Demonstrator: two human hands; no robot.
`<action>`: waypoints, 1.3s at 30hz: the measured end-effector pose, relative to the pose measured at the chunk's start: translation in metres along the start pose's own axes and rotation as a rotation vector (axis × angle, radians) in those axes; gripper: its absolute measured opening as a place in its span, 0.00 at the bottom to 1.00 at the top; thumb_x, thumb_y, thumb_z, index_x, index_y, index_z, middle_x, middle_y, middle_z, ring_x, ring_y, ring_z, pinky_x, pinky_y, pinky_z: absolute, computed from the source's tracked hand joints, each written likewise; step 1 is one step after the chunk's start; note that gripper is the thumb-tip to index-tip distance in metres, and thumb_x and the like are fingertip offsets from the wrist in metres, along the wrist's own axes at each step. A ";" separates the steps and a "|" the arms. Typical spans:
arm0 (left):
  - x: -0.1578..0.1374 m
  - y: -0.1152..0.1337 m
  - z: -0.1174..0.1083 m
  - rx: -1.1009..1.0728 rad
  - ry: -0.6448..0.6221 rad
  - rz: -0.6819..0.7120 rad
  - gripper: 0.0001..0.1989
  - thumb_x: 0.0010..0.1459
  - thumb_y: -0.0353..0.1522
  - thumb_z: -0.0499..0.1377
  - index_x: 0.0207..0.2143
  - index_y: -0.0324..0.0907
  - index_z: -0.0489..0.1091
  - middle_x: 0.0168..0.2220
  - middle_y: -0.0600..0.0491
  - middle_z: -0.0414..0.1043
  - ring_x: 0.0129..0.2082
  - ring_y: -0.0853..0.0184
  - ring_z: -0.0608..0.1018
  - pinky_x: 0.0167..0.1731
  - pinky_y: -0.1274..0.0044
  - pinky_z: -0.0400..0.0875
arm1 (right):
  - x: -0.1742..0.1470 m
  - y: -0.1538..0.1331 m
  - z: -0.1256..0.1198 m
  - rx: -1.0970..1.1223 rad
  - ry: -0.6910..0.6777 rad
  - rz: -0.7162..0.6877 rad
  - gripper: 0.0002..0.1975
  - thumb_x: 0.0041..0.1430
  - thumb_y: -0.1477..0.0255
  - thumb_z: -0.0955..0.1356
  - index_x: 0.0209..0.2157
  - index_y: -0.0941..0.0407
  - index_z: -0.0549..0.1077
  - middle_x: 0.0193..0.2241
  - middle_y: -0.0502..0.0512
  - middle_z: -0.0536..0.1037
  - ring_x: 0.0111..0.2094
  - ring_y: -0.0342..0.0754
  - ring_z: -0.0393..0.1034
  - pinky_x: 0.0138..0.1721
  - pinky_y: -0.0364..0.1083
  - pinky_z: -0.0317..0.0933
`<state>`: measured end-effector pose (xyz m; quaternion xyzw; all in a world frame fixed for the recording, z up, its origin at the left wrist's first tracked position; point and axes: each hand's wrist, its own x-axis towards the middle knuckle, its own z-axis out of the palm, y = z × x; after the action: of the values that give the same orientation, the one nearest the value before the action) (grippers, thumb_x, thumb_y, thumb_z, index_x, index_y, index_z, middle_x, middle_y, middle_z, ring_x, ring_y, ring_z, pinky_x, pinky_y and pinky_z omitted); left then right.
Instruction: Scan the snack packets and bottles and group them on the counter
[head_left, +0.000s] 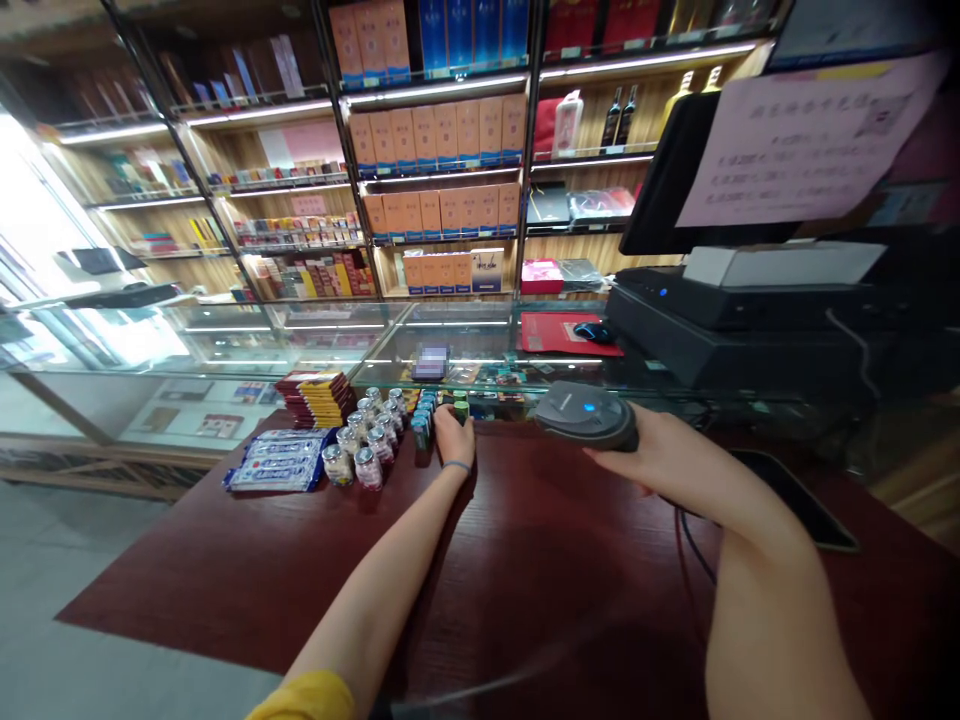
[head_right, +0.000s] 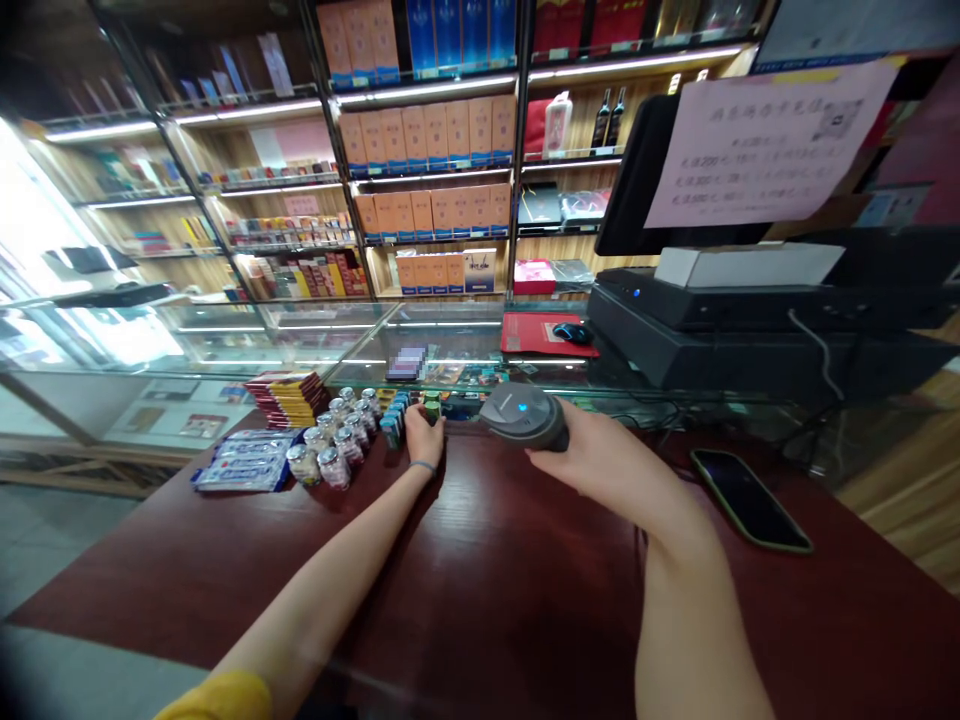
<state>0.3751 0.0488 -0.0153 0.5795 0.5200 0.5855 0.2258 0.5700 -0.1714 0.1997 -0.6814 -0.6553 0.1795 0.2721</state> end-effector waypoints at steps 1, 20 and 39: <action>0.001 0.000 0.001 0.027 -0.007 0.002 0.18 0.51 0.26 0.65 0.41 0.42 0.62 0.43 0.49 0.64 0.48 0.59 0.71 0.54 0.64 0.63 | -0.001 0.003 -0.002 0.026 0.001 0.016 0.19 0.53 0.64 0.70 0.47 0.51 0.74 0.33 0.53 0.81 0.23 0.48 0.71 0.19 0.44 0.61; 0.001 -0.004 0.005 0.089 -0.003 0.140 0.32 0.51 0.28 0.67 0.56 0.40 0.58 0.53 0.41 0.63 0.57 0.53 0.68 0.59 0.58 0.62 | -0.014 0.035 -0.029 0.070 0.122 0.092 0.15 0.57 0.55 0.70 0.33 0.53 0.72 0.16 0.48 0.71 0.19 0.47 0.67 0.25 0.46 0.63; -0.110 0.090 0.125 -0.301 -0.564 0.346 0.30 0.56 0.29 0.65 0.60 0.47 0.62 0.52 0.45 0.58 0.54 0.58 0.68 0.56 0.62 0.66 | -0.057 0.072 -0.072 0.126 0.330 0.305 0.12 0.57 0.61 0.69 0.28 0.54 0.66 0.15 0.45 0.69 0.16 0.43 0.65 0.22 0.42 0.59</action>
<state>0.5444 -0.0359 -0.0121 0.7577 0.2396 0.5024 0.3407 0.6665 -0.2375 0.2060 -0.7745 -0.4788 0.1452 0.3871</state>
